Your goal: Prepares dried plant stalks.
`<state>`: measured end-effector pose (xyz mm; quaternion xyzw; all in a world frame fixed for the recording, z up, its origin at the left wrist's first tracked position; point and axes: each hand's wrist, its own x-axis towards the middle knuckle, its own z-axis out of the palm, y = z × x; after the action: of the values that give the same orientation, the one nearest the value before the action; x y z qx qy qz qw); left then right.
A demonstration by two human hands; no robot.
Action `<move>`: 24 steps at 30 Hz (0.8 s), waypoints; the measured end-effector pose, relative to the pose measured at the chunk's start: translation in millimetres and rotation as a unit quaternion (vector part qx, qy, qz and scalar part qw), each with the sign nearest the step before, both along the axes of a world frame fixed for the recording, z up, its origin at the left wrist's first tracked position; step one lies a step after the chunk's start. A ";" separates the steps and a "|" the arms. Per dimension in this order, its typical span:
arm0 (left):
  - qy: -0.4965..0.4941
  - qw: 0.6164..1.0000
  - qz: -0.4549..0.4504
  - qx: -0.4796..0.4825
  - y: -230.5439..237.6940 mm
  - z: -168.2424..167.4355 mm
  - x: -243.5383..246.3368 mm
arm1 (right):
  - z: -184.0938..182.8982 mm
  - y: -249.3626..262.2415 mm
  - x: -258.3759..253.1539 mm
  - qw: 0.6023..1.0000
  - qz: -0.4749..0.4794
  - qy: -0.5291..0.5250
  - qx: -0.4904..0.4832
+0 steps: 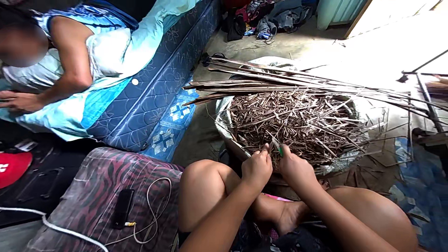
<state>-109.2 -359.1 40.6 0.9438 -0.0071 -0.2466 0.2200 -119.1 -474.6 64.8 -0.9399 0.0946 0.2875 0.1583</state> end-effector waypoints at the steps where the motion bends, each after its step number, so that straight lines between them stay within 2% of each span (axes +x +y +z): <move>1: 0.007 1.000 0.000 0.006 0.0 1.7 0.8 | 4.5 3.2 -6.3 1.000 0.012 0.012 0.018; 4: 0.012 1.000 0.007 0.023 -1.8 2.1 2.4 | 4.6 15.7 -18.2 0.998 0.039 0.050 0.011; 9: -0.009 1.000 0.004 0.025 -2.8 -4.0 0.5 | -18.0 15.6 -6.9 0.998 0.025 0.002 -0.055; 14: -0.012 1.000 -0.002 0.008 -1.8 -4.4 -0.7 | -18.7 7.8 8.6 0.999 -0.010 -0.003 -0.045; 19: 0.003 1.000 0.017 -0.009 3.0 -0.4 1.8 | -8.8 14.0 -16.2 0.999 0.036 0.007 0.017; 24: -0.009 1.000 0.013 -0.021 4.0 -7.1 1.4 | -24.4 9.7 -2.0 1.000 0.018 0.002 -0.019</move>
<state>-107.8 -355.1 33.5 0.9411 -0.0023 -0.2352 0.2430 -121.1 -465.0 40.3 -0.9436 0.0831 0.2905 0.1352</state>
